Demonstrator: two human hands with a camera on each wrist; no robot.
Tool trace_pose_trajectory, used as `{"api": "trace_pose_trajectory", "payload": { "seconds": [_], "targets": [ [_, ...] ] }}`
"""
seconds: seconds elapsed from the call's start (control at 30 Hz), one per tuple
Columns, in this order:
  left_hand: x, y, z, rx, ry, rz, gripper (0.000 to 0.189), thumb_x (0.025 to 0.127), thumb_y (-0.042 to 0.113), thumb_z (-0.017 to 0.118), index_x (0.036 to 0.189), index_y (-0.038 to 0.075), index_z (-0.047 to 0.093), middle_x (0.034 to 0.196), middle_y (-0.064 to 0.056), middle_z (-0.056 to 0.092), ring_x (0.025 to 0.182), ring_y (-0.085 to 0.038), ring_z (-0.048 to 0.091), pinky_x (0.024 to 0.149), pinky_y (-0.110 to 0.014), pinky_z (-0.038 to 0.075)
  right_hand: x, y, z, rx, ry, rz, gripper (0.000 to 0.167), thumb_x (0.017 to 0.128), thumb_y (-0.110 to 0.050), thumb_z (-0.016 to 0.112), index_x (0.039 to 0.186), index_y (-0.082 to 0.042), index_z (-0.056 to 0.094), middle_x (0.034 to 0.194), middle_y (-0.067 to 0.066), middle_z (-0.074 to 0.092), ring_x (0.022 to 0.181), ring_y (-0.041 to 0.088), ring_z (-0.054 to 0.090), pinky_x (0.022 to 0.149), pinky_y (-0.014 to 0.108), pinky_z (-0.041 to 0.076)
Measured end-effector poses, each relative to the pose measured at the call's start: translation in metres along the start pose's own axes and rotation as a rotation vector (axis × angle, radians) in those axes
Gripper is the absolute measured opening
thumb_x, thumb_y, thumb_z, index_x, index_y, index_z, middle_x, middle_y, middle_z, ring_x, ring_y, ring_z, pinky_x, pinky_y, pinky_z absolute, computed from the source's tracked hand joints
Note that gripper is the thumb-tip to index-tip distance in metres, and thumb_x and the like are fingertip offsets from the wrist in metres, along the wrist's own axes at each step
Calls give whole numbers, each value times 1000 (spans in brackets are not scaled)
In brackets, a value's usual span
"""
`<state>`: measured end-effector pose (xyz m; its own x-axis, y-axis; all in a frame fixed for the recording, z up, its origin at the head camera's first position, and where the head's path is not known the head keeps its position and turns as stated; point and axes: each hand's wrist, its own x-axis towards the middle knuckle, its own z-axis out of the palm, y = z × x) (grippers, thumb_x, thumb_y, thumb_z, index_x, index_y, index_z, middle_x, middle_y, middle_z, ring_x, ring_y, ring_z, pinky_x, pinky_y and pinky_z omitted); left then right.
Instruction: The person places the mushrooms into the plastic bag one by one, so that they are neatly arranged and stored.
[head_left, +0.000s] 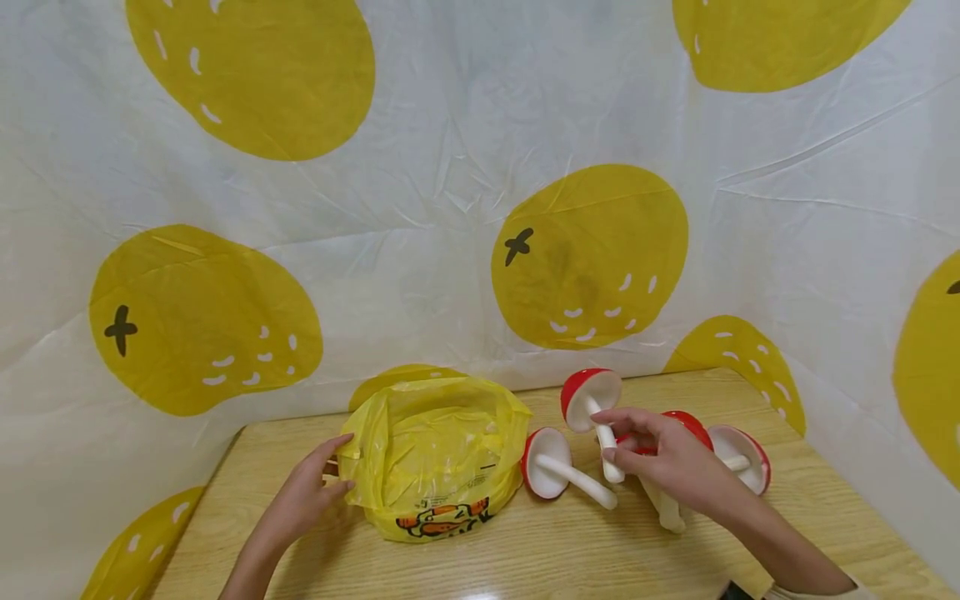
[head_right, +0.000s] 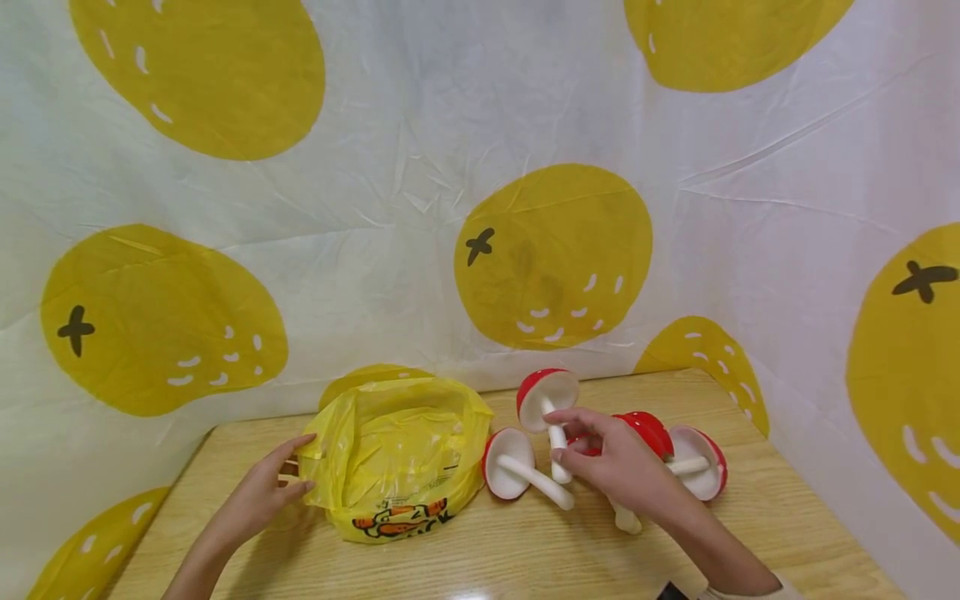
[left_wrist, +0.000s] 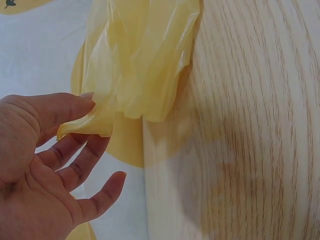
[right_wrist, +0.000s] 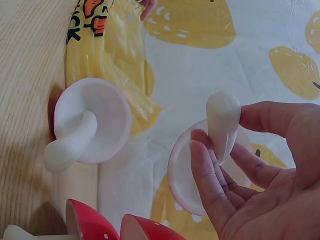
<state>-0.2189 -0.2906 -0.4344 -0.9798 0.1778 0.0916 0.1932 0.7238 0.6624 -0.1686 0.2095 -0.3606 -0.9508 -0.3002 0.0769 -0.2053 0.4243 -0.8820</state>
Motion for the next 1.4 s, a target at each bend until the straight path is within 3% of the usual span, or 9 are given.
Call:
{"api": "trace_pose_trajectory", "payload": {
  "seconds": [0.1,0.5,0.77,1.07,1.4],
  "targets": [
    [1,-1,0,2,-2,-5,68,89,0,74,150,4,45,129,-16,61,104,-27,64,87,-49,52,0,-1,-1,11,3,2,45,95,-20,72,136,-8,60,98,10,69,83,16,68,72,26,55],
    [1,-2,1,0,-6,-18,69,89,0,75,150,5,45,128,-15,61,105,-27,63,89,-51,52,3,-3,-2,106,-75,-53,42,99,-18,66,139,-7,59,118,19,65,92,18,69,77,32,59],
    [1,-3,1,8,-3,-16,69,88,-1,75,150,4,45,128,-16,61,104,-28,64,88,-52,52,6,-8,0,49,-55,19,42,98,-26,69,136,-10,62,124,14,65,100,19,65,79,29,58],
    [1,-5,3,-9,-6,-17,69,89,0,75,151,5,44,127,-16,62,105,-27,63,88,-49,52,13,-13,5,48,-41,34,38,95,-29,73,127,-10,66,116,12,69,99,17,67,79,26,56],
    [1,-4,4,-19,-7,-17,70,88,-4,73,151,3,43,128,-17,60,105,-29,64,84,-43,54,25,-18,7,58,-71,-46,38,94,-23,74,123,0,66,112,12,70,93,19,68,78,26,57]
  ]
}}
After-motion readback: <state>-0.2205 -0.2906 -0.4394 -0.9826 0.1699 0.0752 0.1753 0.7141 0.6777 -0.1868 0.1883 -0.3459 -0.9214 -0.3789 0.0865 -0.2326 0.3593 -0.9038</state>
